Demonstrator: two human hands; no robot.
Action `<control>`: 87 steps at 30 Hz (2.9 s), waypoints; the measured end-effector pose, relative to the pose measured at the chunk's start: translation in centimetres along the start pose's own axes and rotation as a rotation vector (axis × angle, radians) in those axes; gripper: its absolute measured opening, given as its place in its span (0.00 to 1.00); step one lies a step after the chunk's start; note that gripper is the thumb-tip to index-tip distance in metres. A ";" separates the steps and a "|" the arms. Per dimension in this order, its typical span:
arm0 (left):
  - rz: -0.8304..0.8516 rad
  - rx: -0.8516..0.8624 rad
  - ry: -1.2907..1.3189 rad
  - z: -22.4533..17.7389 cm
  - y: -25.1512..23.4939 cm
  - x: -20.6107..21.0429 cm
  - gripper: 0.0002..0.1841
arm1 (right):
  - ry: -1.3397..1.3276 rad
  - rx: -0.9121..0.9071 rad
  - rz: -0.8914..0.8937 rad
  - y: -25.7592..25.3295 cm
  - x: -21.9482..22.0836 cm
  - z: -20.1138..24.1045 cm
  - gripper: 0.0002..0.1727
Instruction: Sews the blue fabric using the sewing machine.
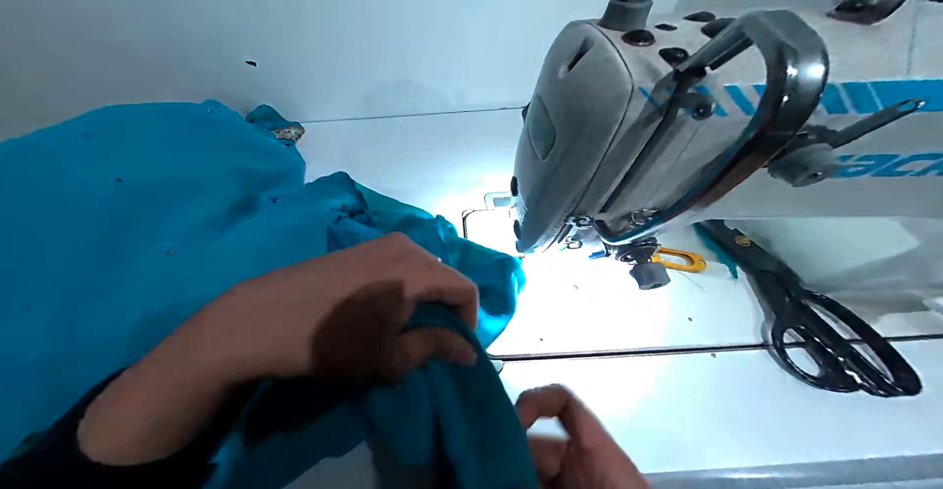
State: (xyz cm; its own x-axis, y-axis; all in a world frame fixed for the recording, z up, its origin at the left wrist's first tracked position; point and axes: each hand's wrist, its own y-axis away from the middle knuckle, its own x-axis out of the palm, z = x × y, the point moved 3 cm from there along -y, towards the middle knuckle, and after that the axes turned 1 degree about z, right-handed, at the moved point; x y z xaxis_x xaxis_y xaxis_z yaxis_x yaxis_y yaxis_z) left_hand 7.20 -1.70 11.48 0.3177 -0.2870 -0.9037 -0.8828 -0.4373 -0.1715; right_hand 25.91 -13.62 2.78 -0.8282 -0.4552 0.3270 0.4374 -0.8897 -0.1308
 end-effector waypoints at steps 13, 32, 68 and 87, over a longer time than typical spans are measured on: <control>-0.025 0.124 0.158 -0.6 -4.6 4.3 0.13 | 0.833 -0.296 -0.351 1.8 -4.2 0.5 0.12; -0.096 -0.222 -0.454 8.2 -3.8 8.0 0.23 | 1.476 -0.091 -0.411 -3.3 -4.8 -0.7 0.15; -0.126 -0.081 -0.187 3.6 -3.9 9.8 0.20 | 1.788 -0.430 -0.060 -5.1 -8.8 0.8 0.20; -0.213 0.100 -0.151 6.8 -4.2 8.4 0.14 | 1.603 -0.540 0.058 -6.2 -10.4 1.1 0.20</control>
State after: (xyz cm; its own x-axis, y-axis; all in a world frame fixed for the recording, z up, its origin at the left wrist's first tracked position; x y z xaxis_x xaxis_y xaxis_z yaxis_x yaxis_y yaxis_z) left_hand 11.25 3.47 1.92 0.4512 -0.0645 -0.8901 -0.8340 -0.3854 -0.3948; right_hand 32.20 -3.28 1.16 -0.4614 0.2413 -0.8537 0.5971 -0.6272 -0.5000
